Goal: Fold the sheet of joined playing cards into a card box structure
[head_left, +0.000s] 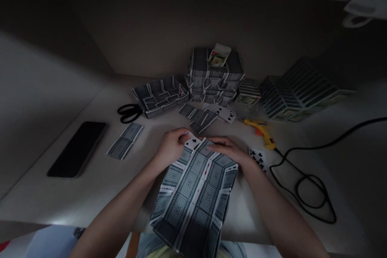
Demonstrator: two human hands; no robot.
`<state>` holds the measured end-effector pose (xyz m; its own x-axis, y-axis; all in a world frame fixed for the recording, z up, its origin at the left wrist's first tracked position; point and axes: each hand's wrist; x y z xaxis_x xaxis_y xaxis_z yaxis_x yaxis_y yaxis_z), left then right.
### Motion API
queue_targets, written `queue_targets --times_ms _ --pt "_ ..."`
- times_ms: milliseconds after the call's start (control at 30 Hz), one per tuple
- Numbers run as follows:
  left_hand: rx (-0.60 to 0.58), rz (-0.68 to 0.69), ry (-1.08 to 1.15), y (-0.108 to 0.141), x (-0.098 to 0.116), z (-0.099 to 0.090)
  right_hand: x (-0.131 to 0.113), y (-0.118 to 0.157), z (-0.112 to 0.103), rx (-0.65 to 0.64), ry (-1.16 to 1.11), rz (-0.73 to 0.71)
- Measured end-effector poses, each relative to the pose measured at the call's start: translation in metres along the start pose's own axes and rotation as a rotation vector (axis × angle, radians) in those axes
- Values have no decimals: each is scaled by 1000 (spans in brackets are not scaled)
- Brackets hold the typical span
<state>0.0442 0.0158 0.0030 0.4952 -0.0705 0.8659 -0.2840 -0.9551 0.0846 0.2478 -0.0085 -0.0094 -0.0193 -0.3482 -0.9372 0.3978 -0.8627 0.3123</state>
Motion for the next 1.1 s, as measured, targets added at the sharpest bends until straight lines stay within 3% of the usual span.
queue_targets --times_ms 333,800,1100 --pt "-14 -17 10 -2 -8 2 1 -1 0 -29 16 -43" --pt "-24 116 -171 10 9 5 -2 -1 3 -22 64 -54" --pt "17 111 -81 9 7 5 3 -3 3 132 39 17"
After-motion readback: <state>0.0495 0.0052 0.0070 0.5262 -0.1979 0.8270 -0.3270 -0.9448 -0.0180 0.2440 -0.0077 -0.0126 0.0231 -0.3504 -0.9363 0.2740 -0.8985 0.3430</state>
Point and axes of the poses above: each hand's wrist, its own y-axis away from the middle knuckle, its own z-axis out of the palm, x = y × z, and after that the axes turned 4 degrees about -z, right-handed
